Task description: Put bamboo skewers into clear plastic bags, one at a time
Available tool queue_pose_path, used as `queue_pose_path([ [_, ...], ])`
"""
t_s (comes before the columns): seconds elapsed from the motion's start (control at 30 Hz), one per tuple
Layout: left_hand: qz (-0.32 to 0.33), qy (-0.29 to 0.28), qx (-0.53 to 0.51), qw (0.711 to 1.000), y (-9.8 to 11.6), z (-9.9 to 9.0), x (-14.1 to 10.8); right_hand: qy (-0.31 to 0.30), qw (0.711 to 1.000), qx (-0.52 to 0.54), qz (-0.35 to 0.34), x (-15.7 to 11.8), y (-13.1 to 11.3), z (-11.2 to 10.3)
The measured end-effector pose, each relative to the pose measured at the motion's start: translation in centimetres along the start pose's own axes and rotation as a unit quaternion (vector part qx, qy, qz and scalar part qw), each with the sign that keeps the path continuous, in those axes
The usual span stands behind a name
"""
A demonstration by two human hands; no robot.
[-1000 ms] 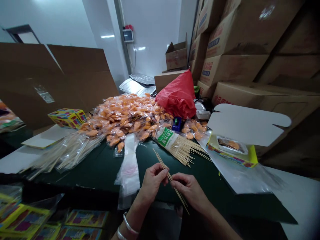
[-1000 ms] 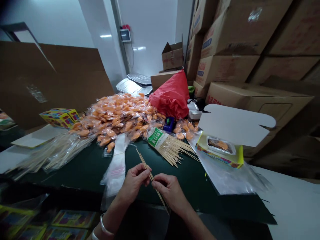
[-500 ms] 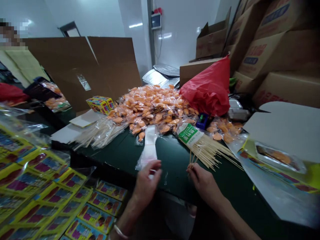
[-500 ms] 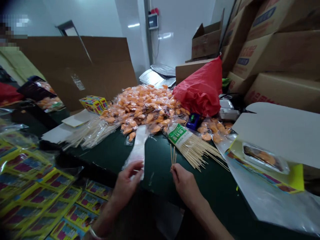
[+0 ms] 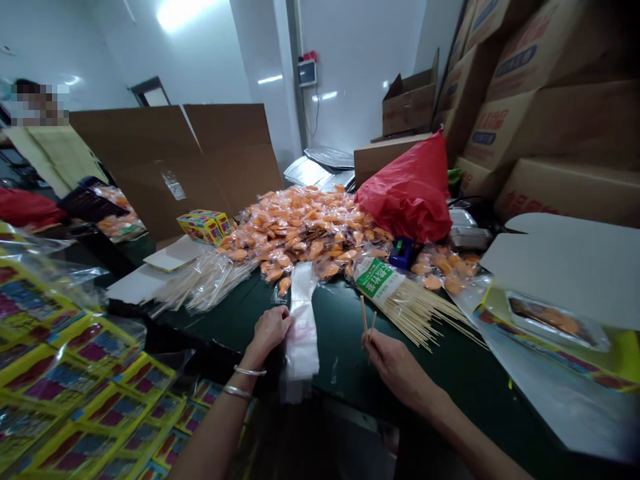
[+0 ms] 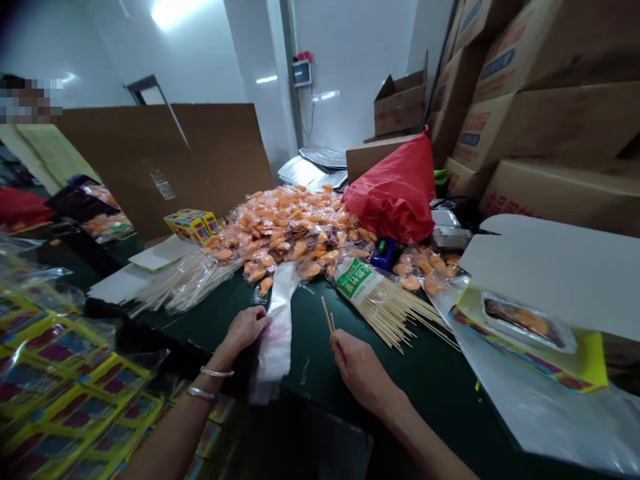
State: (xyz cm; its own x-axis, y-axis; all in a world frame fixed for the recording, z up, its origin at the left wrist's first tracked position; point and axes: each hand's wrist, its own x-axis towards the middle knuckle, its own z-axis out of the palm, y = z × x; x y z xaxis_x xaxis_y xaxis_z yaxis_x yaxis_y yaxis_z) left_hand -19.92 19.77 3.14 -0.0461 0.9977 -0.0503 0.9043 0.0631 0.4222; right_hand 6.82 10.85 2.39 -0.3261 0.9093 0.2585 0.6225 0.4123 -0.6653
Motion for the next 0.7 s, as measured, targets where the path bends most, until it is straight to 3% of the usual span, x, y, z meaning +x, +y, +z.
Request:
queue_pose_path([
  [0.2, -0.009, 0.029, -0.081, 0.996, -1.2, -1.1, 0.1, -0.010, 0.998, -0.066, 0.010, 0.2, -0.4, 0.0],
  [0.33, -0.056, -0.016, -0.213, 0.975, -1.2, -1.3, -0.2, -0.023, 0.997, -0.075, 0.026, 0.4, -0.5, -0.2],
  [0.5, -0.121, -0.125, -0.414, 0.894, -1.3, -0.3, -2.3, -0.086, 0.992, 0.079, 0.044, 0.4, -0.1, 0.3],
  [0.7, -0.151, -0.209, -0.546, 0.797, -1.6, -0.2, -3.9, -0.049, 0.999, -0.008, 0.000, 1.2, -1.3, 1.9],
])
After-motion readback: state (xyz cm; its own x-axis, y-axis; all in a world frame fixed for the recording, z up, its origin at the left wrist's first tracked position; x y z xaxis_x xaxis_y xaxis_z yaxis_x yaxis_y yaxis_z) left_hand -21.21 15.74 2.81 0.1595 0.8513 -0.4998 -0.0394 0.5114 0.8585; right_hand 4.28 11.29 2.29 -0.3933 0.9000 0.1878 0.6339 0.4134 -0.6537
